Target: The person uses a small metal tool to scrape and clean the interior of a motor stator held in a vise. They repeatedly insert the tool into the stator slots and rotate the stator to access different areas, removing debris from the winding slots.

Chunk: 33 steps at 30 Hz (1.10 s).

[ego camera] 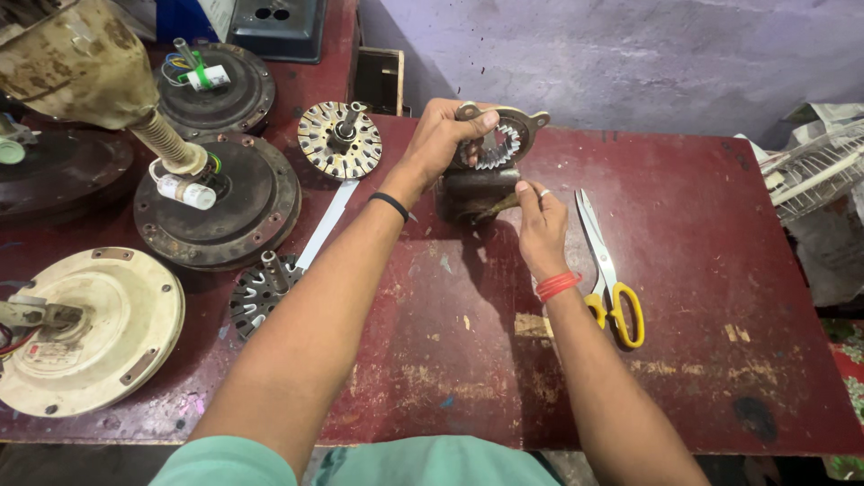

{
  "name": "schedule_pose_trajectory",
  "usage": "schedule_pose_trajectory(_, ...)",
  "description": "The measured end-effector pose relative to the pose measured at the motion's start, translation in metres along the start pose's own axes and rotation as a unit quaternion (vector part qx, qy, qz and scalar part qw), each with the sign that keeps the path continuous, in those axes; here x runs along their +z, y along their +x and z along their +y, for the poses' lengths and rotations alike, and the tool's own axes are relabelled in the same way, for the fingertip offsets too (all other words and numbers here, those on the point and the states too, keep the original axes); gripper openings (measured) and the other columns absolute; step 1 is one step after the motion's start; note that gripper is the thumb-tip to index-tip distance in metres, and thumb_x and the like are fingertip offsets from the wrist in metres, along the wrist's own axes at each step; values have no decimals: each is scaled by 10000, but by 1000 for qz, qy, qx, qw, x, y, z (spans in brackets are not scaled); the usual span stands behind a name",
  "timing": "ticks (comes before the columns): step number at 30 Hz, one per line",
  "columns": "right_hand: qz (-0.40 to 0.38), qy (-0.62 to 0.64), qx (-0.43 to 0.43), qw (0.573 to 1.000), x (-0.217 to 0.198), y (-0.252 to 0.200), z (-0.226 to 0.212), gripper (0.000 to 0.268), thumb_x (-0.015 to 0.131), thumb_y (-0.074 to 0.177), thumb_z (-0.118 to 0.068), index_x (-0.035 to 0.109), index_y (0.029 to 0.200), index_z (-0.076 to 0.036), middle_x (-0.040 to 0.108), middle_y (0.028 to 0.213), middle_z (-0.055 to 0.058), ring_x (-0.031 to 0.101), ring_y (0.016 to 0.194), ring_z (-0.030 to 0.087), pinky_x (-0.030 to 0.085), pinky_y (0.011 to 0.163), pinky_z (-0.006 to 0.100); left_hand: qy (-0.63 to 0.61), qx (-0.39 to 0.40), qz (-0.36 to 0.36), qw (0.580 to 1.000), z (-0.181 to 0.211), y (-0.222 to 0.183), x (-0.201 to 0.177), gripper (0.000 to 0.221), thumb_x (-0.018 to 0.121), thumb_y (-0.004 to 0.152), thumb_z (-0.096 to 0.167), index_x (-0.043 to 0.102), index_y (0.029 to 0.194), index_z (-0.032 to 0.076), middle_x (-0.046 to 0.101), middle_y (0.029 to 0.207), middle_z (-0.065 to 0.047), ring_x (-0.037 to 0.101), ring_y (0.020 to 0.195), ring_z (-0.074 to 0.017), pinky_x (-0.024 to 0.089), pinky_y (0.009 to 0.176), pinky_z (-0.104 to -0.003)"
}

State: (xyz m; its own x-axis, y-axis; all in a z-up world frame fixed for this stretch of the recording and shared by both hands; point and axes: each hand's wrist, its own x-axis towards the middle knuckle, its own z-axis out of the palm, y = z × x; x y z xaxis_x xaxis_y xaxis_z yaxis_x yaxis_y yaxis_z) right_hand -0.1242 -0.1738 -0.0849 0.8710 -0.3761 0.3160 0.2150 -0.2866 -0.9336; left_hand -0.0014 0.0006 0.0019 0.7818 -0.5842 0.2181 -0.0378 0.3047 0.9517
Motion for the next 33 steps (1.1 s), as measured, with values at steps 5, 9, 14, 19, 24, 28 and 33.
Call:
schedule_pose_trajectory(5, 0, 69, -12, 998, 0, 2, 16, 327, 552, 1079, -229, 711, 1113, 55, 732, 989, 35, 650, 932, 95, 526, 885, 261, 9, 4, -1, 1000, 0, 0, -1, 304, 717, 955, 241, 789, 1160, 27, 630, 680, 27, 536, 553, -59, 454, 527, -234)
schedule_pose_trajectory(9, 30, 95, -5, 995, 4, 5, 24, 310, 568, 1061, -199, 665, 1200, 61, 712, 1060, 64, 638, 970, 121, 513, 902, 277, 4, 5, -4, 1000, -2, 1, -1, 308, 717, 955, 243, 791, 1158, 25, 631, 681, 27, 532, 555, -59, 449, 526, -233)
schedule_pose_trajectory(14, 60, 79, -34, 994, 20, 4, 25, 402, 449, 1084, -260, 586, 1319, 36, 669, 1168, 70, 614, 1069, 154, 489, 960, 305, 7, 2, 2, 1000, -4, 3, -3, 313, 723, 941, 237, 791, 1149, 13, 627, 677, 27, 539, 550, -65, 454, 523, -239)
schedule_pose_trajectory(19, 80, 4, -48, 996, 31, 2, 25, 524, 350, 1109, -375, 664, 1219, 30, 720, 1059, 115, 643, 983, 199, 505, 917, 354, -4, 2, 3, 1000, -9, 5, -3, 329, 740, 935, 247, 784, 1140, -7, 629, 690, 27, 541, 563, -63, 463, 526, -242)
schedule_pose_trajectory(24, 130, -86, -46, 987, 32, 1, 33, 484, 364, 1120, -358, 639, 1161, 38, 673, 990, 133, 616, 911, 231, 486, 873, 384, -20, 8, -10, 1000, -10, 5, -6, 346, 746, 944, 254, 777, 1148, -22, 595, 679, 34, 528, 574, -62, 454, 533, -242)
schedule_pose_trajectory(28, 128, 221, 99, 962, 26, 5, 48, 382, 386, 1048, -324, 545, 1214, -19, 664, 968, 112, 647, 876, 210, 549, 723, 337, -12, 9, -5, 1000, -10, 5, -5, 331, 733, 947, 242, 774, 1147, -19, 603, 667, 31, 535, 571, -65, 462, 534, -242)
schedule_pose_trajectory(33, 101, 216, 63, 969, 22, 1, 65, 372, 385, 1102, -294, 535, 1263, 6, 655, 1071, 114, 668, 1044, 203, 606, 878, 336, -13, 5, -13, 1000, -11, 6, -6, 317, 725, 955, 222, 778, 1145, -27, 617, 678, 23, 528, 571, -66, 451, 536, -240)
